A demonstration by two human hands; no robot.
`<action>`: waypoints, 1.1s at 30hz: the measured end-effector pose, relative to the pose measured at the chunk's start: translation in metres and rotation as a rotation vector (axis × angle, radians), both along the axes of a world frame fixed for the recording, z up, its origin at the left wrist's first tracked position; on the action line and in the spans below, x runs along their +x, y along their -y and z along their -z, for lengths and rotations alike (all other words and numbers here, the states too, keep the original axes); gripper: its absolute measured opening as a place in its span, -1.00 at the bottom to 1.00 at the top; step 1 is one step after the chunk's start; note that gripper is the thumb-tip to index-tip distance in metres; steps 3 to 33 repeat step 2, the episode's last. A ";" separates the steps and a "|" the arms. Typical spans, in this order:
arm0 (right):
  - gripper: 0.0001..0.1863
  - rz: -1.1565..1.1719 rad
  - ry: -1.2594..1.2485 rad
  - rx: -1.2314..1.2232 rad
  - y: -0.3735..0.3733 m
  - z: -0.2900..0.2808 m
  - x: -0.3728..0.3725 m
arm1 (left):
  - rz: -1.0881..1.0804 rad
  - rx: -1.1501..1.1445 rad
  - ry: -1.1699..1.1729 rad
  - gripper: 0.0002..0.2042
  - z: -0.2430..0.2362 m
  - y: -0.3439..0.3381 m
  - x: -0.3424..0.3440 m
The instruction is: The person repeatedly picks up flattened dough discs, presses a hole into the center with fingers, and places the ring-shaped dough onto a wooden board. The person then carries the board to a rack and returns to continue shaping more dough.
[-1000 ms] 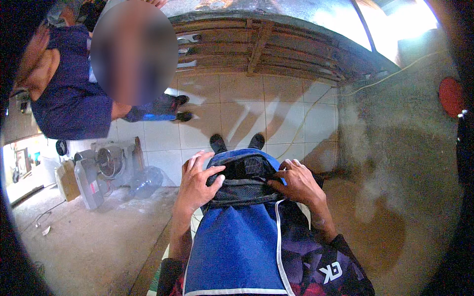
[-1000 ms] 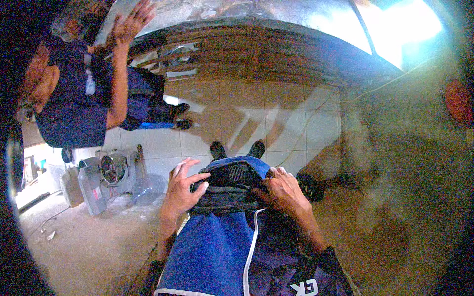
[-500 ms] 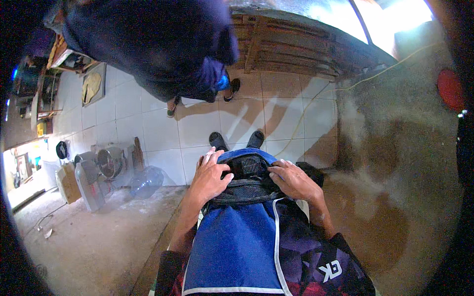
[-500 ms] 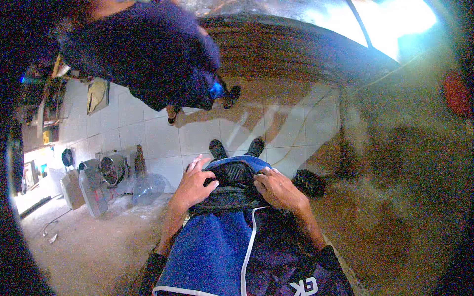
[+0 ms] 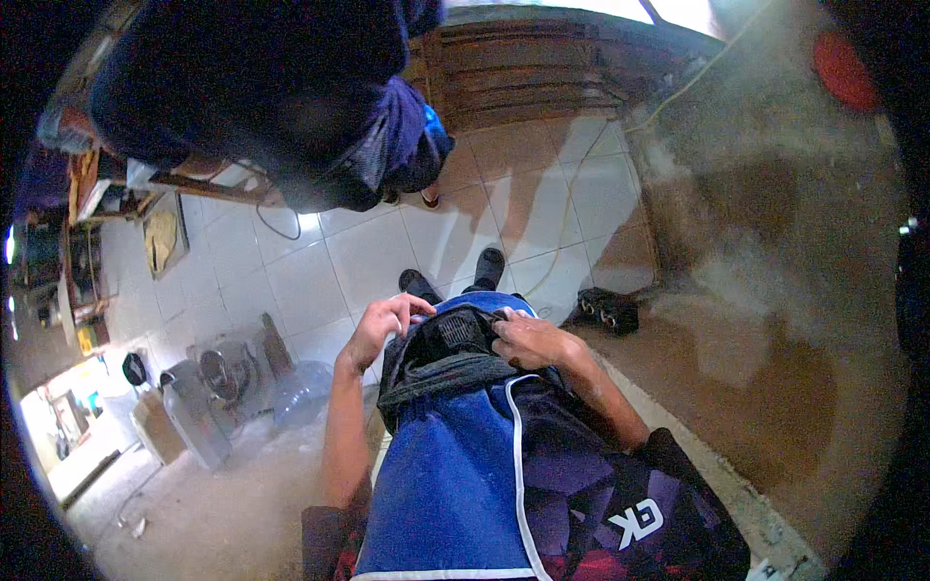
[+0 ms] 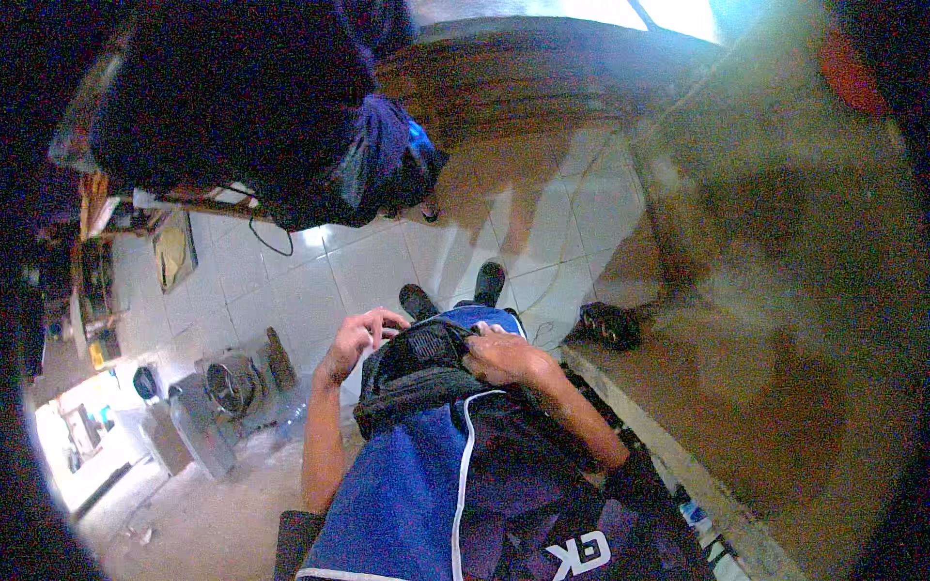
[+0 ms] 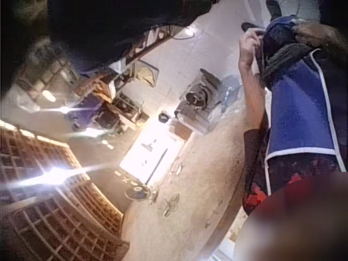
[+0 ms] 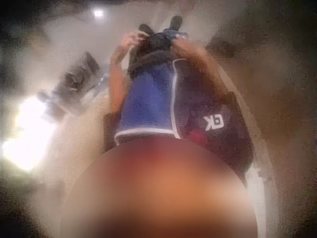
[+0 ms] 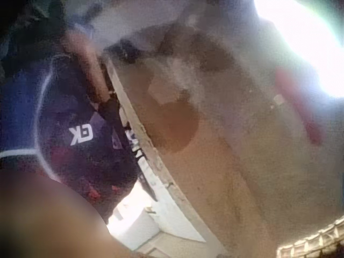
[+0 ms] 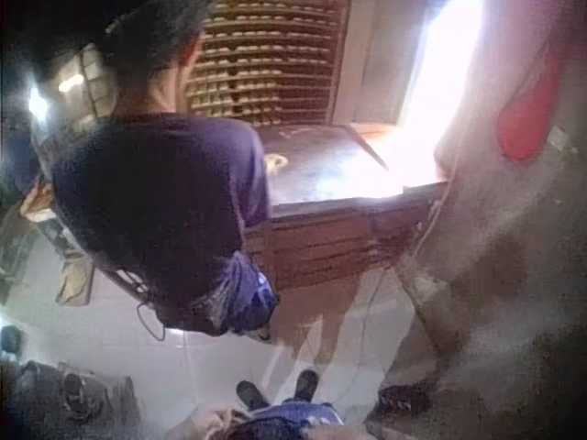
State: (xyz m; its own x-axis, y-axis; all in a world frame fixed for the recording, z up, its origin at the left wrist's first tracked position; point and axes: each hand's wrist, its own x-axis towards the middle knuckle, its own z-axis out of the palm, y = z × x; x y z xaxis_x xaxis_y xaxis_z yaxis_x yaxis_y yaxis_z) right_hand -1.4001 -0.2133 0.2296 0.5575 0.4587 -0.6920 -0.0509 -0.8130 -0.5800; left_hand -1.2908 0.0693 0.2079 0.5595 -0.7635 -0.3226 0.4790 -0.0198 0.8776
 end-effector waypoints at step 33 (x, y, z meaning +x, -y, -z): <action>-0.53 0.096 -0.090 0.051 -0.001 0.005 0.003 | -0.034 0.079 -0.356 -0.85 0.041 0.013 0.008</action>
